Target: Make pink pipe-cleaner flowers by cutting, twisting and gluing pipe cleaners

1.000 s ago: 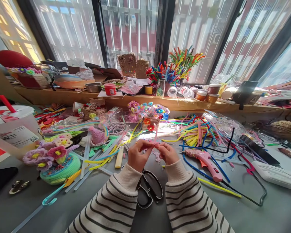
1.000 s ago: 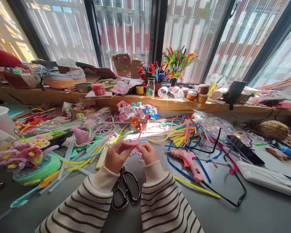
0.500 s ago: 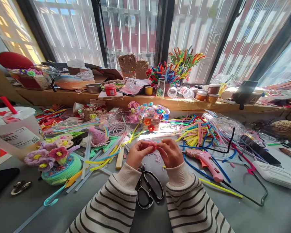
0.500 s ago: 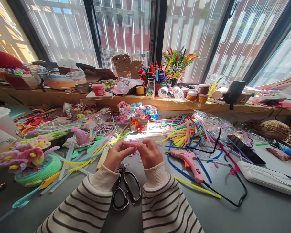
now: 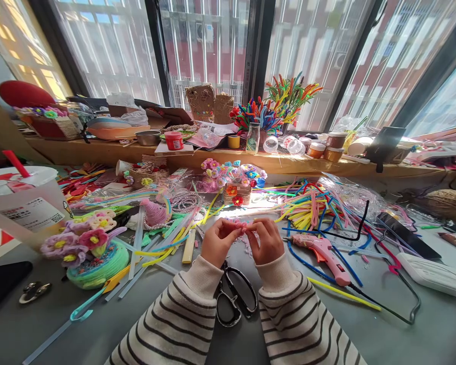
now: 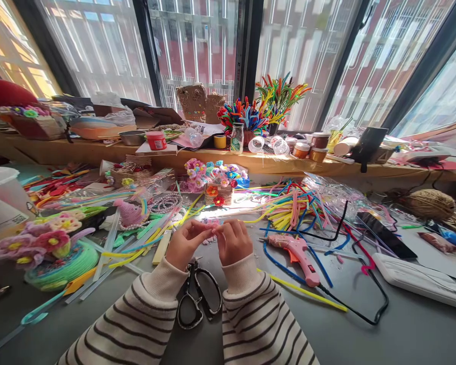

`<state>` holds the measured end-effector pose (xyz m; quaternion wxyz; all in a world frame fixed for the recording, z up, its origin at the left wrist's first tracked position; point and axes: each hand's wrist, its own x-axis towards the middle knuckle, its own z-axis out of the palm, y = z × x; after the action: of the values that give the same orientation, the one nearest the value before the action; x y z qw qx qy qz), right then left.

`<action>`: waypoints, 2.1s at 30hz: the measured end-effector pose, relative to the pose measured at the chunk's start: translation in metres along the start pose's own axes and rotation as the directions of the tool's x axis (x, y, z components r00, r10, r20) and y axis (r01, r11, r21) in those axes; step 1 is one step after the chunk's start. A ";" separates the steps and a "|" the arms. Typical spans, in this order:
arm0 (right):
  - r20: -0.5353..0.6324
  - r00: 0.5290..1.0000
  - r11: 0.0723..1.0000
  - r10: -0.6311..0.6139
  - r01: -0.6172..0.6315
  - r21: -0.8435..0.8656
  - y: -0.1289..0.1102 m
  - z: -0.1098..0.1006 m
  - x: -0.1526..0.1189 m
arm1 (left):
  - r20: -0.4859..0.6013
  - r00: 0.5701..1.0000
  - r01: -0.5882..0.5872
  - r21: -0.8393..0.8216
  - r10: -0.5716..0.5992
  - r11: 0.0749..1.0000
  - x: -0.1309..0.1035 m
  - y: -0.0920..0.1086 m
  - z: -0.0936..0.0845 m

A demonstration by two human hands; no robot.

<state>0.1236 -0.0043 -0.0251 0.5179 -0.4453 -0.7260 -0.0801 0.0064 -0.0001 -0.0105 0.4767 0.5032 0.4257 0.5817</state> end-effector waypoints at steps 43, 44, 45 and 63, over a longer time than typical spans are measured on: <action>-0.006 0.998 0.997 -0.056 0.056 0.056 0.006 0.002 0.000 | 0.058 0.986 0.167 -0.195 -0.159 0.966 0.003 0.000 -0.003; -0.002 0.998 0.998 -0.066 0.066 0.021 0.004 0.001 0.000 | 0.062 0.986 0.166 -0.198 -0.157 0.966 0.003 0.001 -0.003; 0.002 0.997 0.997 -0.078 0.078 -0.016 0.002 0.001 0.000 | 0.064 0.986 0.162 -0.199 -0.153 0.966 0.002 0.000 -0.003; 0.442 0.612 0.339 0.656 -0.762 0.552 0.002 0.024 -0.003 | 0.279 0.715 -0.671 0.533 0.641 0.516 -0.005 -0.009 0.001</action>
<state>0.1083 0.0090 -0.0391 0.5733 -0.4895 -0.4649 0.4642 0.0083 -0.0030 -0.0201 0.0463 0.7625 0.3537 0.5397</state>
